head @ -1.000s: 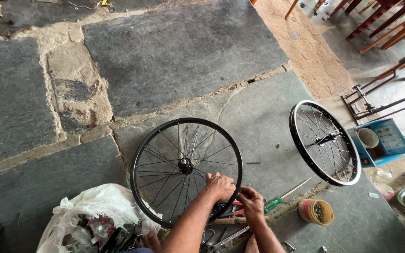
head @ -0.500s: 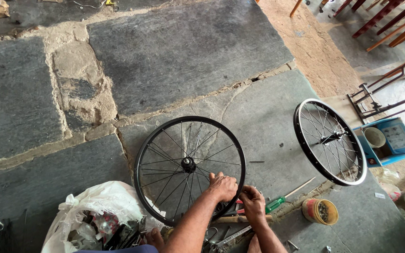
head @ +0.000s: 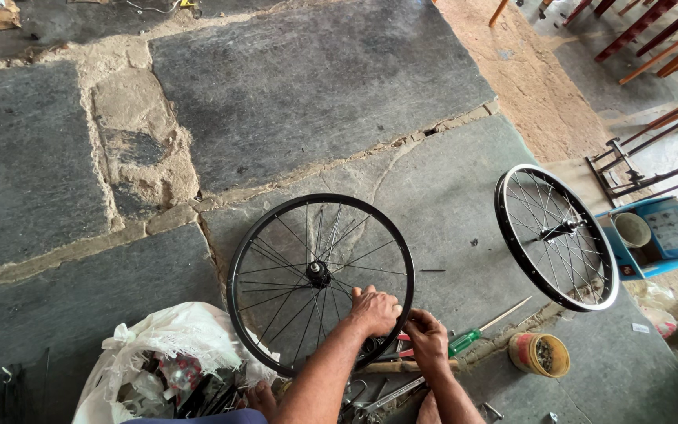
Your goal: The person threads spokes through the hub and into the rim of a bicycle wheel by hand, occasionally using a tool to adjust or secure them.
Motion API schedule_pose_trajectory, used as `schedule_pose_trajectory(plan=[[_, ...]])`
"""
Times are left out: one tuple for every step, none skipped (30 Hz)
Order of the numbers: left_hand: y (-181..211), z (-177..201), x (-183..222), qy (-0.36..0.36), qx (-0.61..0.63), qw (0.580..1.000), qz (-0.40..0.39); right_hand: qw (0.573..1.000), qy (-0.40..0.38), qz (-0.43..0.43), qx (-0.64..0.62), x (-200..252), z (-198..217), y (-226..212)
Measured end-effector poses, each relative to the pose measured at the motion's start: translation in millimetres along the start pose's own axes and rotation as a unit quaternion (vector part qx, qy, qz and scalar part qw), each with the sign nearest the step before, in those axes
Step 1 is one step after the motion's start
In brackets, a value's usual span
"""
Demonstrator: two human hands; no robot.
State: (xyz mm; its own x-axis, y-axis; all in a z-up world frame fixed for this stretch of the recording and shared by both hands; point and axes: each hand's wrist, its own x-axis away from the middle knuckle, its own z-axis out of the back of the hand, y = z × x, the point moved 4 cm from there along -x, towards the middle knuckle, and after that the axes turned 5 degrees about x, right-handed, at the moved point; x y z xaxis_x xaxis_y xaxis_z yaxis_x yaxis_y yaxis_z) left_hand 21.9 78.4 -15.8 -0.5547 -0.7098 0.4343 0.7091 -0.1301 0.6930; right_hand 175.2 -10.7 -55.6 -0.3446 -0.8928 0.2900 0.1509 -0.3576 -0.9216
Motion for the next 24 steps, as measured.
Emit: schedule_pose_trajectory(plan=[[0.1,2.2,0.4,0.0,0.021,1.0,0.002,1.0,0.002,-0.004,0.001,0.1,0.0,-1.9],[-0.2,3.7,0.6,0.0,0.042,0.999,0.005,1.0,0.003,-0.008,0.001,0.3,0.1,-3.1],[-1.2,3.0,0.7,-0.007,0.055,0.998,0.011,1.0,0.005,-0.013,0.002,1.0,0.4,-2.7],[-2.7,1.4,0.0,-0.014,0.068,0.997,0.017,1.0,0.004,-0.009,0.002,1.2,0.8,-2.4],[-4.5,-0.1,-1.6,-0.021,0.08,0.996,0.024,1.0,0.002,-0.003,0.003,0.0,1.1,-2.2],[-5.4,-2.0,-3.2,-0.014,0.053,0.998,0.017,1.0,0.0,0.002,0.004,-1.6,1.0,-1.3],[-5.6,-5.5,-4.8,-0.008,0.025,1.0,0.01,1.0,0.0,0.008,-0.001,-2.9,0.4,0.5],[-6.0,-8.1,-6.9,-0.002,-0.003,1.0,0.002,1.0,-0.001,0.014,-0.006,-4.6,-0.7,2.6],[-7.6,-9.9,-7.8,0.002,0.021,1.0,-0.001,1.0,-0.002,0.019,-0.01,-5.1,-0.4,4.8],[-10.1,-10.5,-7.7,0.006,0.045,0.999,-0.005,1.0,0.001,0.019,-0.011,-5.2,1.1,7.2],[-12.4,-10.0,-7.1,0.011,0.068,0.998,-0.007,1.0,0.003,0.019,-0.012,-5.6,1.0,9.8],[-12.7,-9.1,-8.0,0.011,0.064,0.998,-0.004,1.0,0.004,0.02,-0.013,-5.8,1.2,12.2],[-12.5,-7.4,-9.4,0.011,0.058,0.998,-0.002,1.0,0.004,0.02,-0.016,-6.8,1.3,14.3],[-11.8,-6.4,-9.2,0.011,0.053,0.999,0.0,1.0,0.003,0.02,-0.019,-8.4,1.7,15.7],[-9.7,-5.4,-7.8,0.016,0.038,0.999,-0.001,1.0,0.003,0.022,-0.021,-10.2,2.5,15.9],[-7.5,-4.5,-5.7,0.021,0.023,1.0,-0.001,0.999,-0.002,0.026,-0.022,-10.6,2.3,16.0],[-4.8,-3.6,-4.6,0.027,0.008,1.0,-0.002,0.999,-0.007,0.03,-0.022,-10.6,3.0,15.8],[-3.7,-2.1,-4.8,0.021,0.034,0.999,0.001,0.999,-0.011,0.034,-0.022,-11.3,3.6,15.0],[-5.4,-1.5,-3.2,0.013,0.06,0.998,0.005,0.999,-0.022,0.031,-0.012,-12.4,5.7,13.9],[-6.5,-0.9,-4.1,0.005,0.086,0.996,0.01,0.999,-0.032,0.027,-0.002,-19.0,11.3,9.9],[-6.4,-2.6,-3.2,0.013,0.035,0.999,-0.008,0.999,-0.042,0.017,0.007,-17.4,15.4,9.8],[-6.5,-2.1,-6.9,0.021,-0.015,0.999,-0.028,0.998,-0.015,0.037,0.051,-21.8,25.9,5.0],[-5.1,-6.0,-9.2,0.025,-0.062,0.997,-0.048,0.994,0.012,0.051,0.098,-29.4,40.1,-0.8],[-6.7,-9.9,-13.2,0.019,-0.078,0.996,-0.037,0.991,0.043,0.05,0.116,-38.2,52.2,-3.2]])
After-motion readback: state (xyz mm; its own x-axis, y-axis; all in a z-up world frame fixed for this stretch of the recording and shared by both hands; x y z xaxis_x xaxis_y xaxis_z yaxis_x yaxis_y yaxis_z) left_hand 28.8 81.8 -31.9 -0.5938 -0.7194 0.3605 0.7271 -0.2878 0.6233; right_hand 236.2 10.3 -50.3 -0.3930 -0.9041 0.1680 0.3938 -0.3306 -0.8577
